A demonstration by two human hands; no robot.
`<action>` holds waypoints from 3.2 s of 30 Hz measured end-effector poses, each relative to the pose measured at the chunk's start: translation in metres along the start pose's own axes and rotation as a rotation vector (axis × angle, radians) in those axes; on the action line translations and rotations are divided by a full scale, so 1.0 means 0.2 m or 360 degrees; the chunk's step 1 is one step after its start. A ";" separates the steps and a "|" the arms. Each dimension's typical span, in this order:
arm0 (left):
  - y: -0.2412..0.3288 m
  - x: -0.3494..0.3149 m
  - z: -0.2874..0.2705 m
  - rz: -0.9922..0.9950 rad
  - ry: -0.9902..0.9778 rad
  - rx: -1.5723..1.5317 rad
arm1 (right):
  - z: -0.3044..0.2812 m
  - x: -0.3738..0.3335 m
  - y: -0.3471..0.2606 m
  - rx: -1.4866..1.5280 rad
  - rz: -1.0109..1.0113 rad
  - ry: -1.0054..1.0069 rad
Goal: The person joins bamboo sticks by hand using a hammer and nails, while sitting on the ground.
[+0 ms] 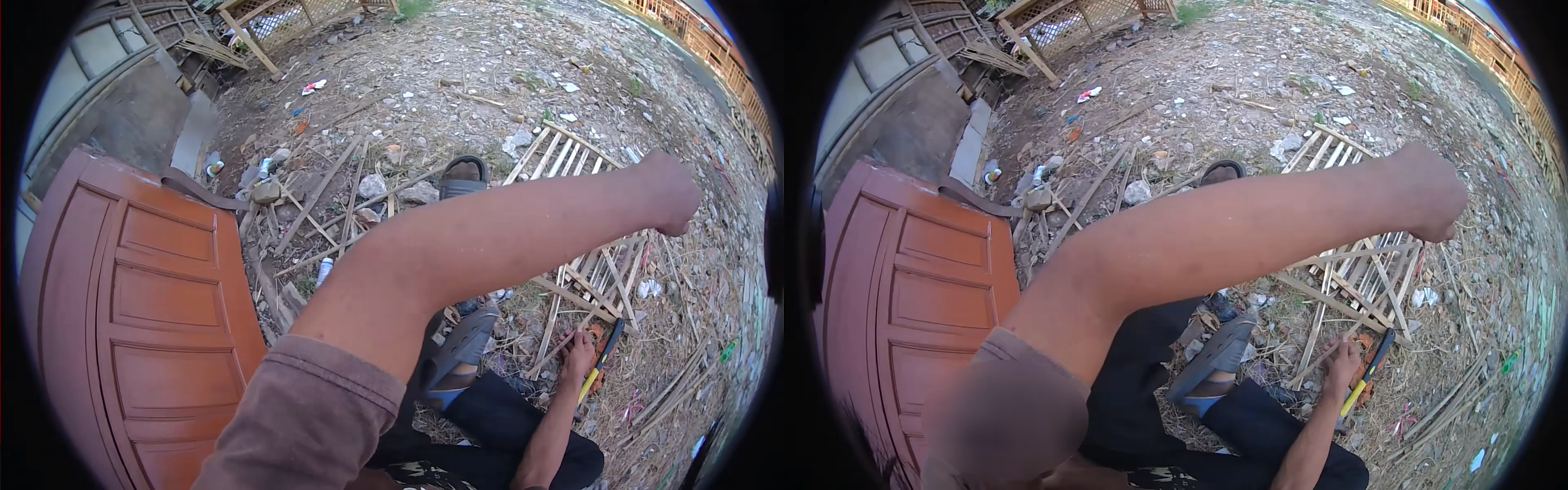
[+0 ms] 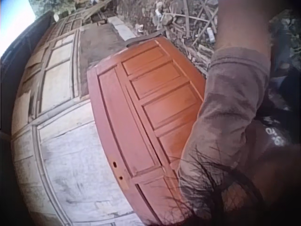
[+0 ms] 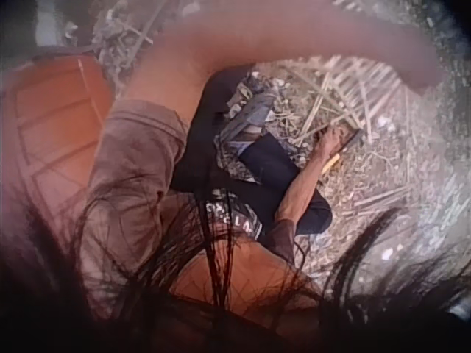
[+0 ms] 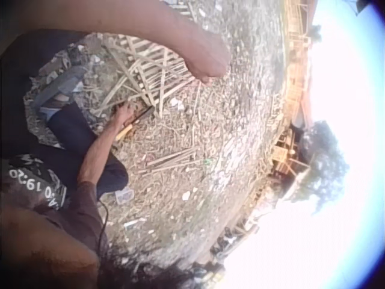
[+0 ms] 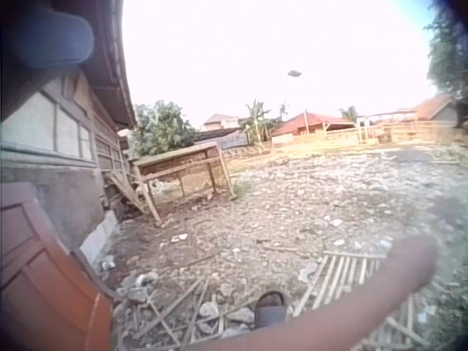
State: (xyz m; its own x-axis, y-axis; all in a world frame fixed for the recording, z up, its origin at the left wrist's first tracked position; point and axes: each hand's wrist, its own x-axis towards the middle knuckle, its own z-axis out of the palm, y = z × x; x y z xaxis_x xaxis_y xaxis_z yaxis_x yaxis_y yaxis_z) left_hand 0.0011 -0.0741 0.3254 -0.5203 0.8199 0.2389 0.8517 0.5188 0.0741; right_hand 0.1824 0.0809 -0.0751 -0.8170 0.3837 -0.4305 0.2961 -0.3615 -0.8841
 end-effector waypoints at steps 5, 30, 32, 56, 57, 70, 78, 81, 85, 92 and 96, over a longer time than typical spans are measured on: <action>-0.24 -0.63 -0.29 -0.0134 0.0453 -0.0081 | -0.03 0.02 0.01 -0.0048 0.0035 0.0004; -0.82 -3.02 0.98 -0.2253 0.0158 -0.0243 | -0.02 0.01 0.01 -0.0153 -0.0003 0.0058; -0.78 -3.08 0.97 -0.2271 0.0039 -0.0081 | -0.03 0.01 0.01 -0.0180 -0.0018 0.0080; -0.61 -3.64 0.72 -0.2528 0.0049 -0.0364 | 0.04 0.01 -0.11 -0.1170 -0.0484 0.0445; -0.61 -3.64 0.71 -0.2526 0.0028 -0.0366 | 0.04 0.01 -0.13 -0.1422 -0.0606 0.0442; -0.51 -3.51 0.49 -0.1879 0.0360 0.0191 | 0.53 -0.03 -0.27 -0.1568 -0.0723 0.0015; -0.50 -3.54 0.54 -0.1991 0.0246 0.0244 | 0.23 -0.04 -0.17 -0.1993 -0.1002 0.0188; -0.49 -3.51 0.52 -0.2077 0.0112 0.0117 | 0.21 -0.10 -0.16 -0.1987 -0.0931 0.0262; -0.51 -3.30 0.64 -0.2024 0.0470 0.0317 | 0.06 -0.09 -0.11 -0.2077 -0.1072 0.0249; -0.57 -2.76 0.94 -0.2209 0.0362 0.0145 | 0.07 -0.16 -0.04 -0.2076 -0.1138 0.0379; -0.60 -2.77 1.02 -0.2337 0.0263 -0.0012 | 0.03 -0.18 -0.02 -0.2136 -0.1238 0.0275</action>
State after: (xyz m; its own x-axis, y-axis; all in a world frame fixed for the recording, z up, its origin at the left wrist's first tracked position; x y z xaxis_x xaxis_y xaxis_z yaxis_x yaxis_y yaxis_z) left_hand 0.1742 -0.5407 -0.0132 -0.8848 -0.4630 0.0522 -0.4188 0.8393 0.3466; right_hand 0.2068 0.0630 -0.0561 -0.9367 0.2327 0.2615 0.1292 0.9242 -0.3594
